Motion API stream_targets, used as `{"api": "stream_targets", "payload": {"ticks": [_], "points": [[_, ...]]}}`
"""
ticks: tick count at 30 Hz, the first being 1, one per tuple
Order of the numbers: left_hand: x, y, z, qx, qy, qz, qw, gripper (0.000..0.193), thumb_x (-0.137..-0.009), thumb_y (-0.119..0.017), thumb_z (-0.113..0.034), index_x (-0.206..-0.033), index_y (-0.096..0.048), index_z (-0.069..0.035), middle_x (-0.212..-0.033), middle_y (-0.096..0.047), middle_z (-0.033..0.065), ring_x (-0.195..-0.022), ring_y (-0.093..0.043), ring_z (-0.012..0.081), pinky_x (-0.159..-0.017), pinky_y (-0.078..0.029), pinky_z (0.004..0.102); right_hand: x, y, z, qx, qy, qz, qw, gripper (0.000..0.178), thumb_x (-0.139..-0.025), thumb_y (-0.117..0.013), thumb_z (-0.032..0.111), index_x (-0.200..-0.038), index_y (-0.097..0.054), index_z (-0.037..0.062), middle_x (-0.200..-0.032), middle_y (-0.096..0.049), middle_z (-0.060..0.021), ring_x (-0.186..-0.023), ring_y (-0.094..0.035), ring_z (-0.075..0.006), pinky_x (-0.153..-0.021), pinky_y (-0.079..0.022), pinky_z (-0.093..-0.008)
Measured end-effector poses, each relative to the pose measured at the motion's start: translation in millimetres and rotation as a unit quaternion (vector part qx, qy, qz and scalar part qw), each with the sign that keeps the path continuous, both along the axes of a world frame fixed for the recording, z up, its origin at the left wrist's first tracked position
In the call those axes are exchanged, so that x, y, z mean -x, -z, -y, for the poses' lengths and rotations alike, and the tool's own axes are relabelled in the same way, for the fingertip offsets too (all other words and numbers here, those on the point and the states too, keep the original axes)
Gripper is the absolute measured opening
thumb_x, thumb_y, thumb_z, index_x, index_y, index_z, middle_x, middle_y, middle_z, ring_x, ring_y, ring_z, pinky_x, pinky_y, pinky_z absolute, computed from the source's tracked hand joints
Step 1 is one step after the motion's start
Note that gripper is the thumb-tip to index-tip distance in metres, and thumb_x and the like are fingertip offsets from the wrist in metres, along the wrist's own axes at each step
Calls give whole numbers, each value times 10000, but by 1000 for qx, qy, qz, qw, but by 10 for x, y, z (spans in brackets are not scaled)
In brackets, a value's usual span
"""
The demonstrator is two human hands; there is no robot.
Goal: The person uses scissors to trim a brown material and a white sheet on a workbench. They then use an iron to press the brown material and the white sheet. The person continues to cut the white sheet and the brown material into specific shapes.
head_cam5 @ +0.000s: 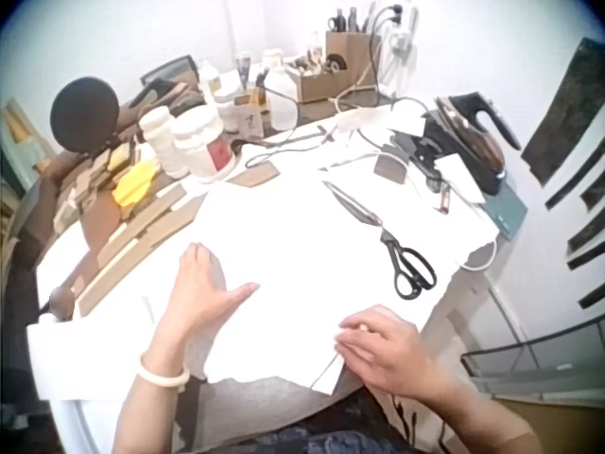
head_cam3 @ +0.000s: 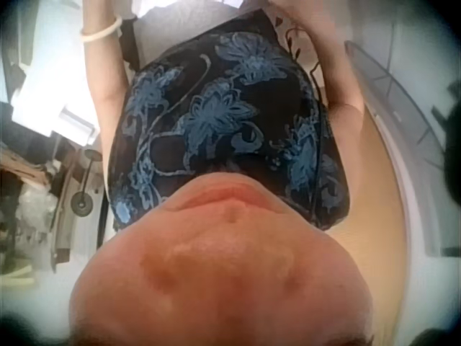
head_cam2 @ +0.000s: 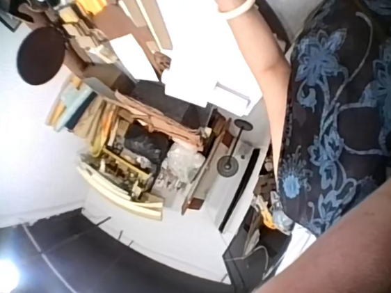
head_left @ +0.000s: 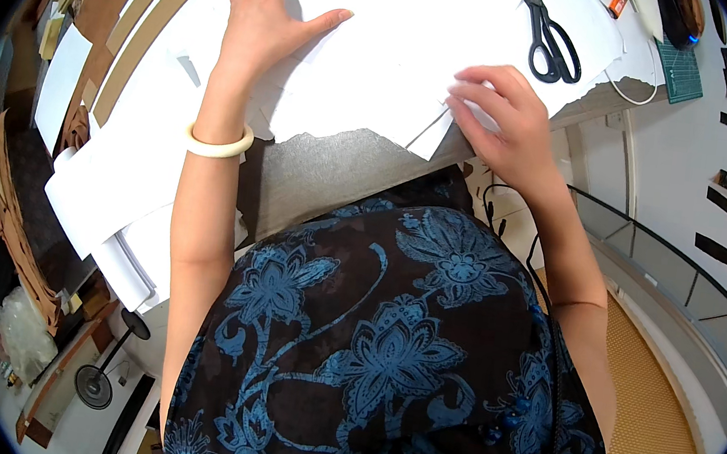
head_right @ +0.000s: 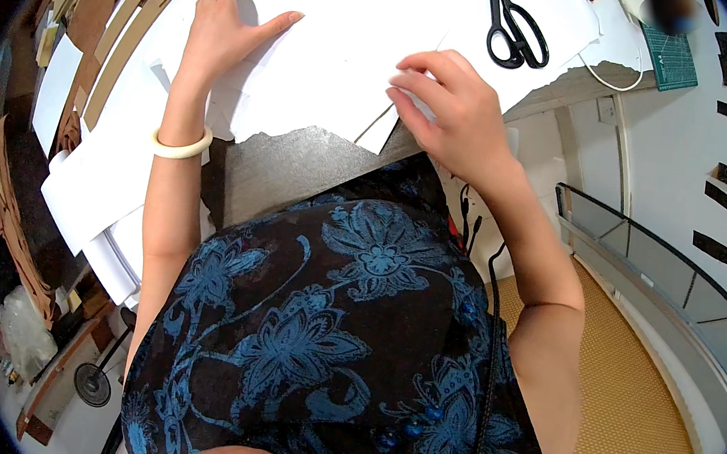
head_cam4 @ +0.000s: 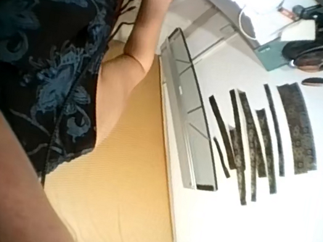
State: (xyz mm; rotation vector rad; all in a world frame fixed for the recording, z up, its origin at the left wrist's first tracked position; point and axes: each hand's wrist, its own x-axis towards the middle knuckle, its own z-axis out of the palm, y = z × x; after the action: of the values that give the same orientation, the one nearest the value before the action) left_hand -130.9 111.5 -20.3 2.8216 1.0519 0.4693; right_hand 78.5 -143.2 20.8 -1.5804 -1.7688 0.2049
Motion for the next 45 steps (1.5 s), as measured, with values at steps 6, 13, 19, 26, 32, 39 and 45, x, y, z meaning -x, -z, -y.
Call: {"api": "stream_targets", "payload": {"ticks": [6, 13, 19, 26, 32, 39, 45], "points": [[-6, -15, 2, 0, 3, -2, 1000, 1046, -665, -767, -758, -1094, -576, 177, -1098, -571, 316, -1076, -534, 413, -909, -508, 478, -109, 187, -93, 41, -45, 150, 987, 324, -875, -725, 260, -1178, -701, 149, -1302, -578, -73, -1159, -527, -283, -953, -443, -407], [33, 49, 28, -36, 1, 20, 999, 1047, -677, -777, -729, -1130, -550, 188, -1192, -533, 360, -1130, -505, 454, -959, -475, 506, -127, 204, -86, 51, -49, 151, 986, 336, -869, -727, 257, -1181, -710, 133, -1325, -576, -81, -1169, -506, -289, -984, -413, -412], [10, 6, 53, -20, -17, 2, 1000, 1115, -671, -780, -717, -1231, -497, 204, -1336, -437, 424, -1293, -423, 521, -1116, -318, 588, -62, 92, -116, 72, -38, 157, 984, 344, -854, -733, 237, -1161, -700, 85, -1302, -588, -101, -1164, -519, -292, -998, -417, -420], [-17, -93, 106, 24, -43, -37, 998, 1152, -675, -798, -683, -1338, -407, 175, -1418, -365, 411, -1388, -330, 522, -1171, -232, 598, 160, 2, -363, 81, -105, 126, 983, 429, -905, -664, 171, -1273, -583, -36, -1373, -562, -134, -1336, -487, -262, -1148, -373, -423], [-8, -96, 141, 47, -46, 13, 998, 1106, -680, -814, -639, -1294, -418, 191, -1425, -352, 416, -1411, -281, 528, -1183, -216, 577, 167, 91, -341, 106, -111, 137, 979, 426, -907, -660, 161, -1276, -584, -38, -1384, -550, -147, -1328, -495, -287, -1136, -383, -438], [-46, -139, 212, 86, -93, -20, 992, 1051, -719, -823, -539, -1364, -375, 159, -1531, -253, 352, -1460, -232, 456, -1192, -259, 493, -480, -207, -307, -76, -43, 220, 972, 159, -830, -734, 117, -962, -692, 38, -1050, -690, -98, -1025, -657, -266, -949, -513, -424], [-67, -229, 222, 84, -58, 29, 994, 1051, -708, -817, -569, -1315, -409, 186, -1487, -307, 387, -1428, -275, 493, -1186, -269, 499, -3458, -959, -547, -203, 419, 447, 764, 475, -819, -685, 274, -1167, -621, -43, -1167, -626, -255, -1174, -533, -417, -1025, -409, -489]]}}
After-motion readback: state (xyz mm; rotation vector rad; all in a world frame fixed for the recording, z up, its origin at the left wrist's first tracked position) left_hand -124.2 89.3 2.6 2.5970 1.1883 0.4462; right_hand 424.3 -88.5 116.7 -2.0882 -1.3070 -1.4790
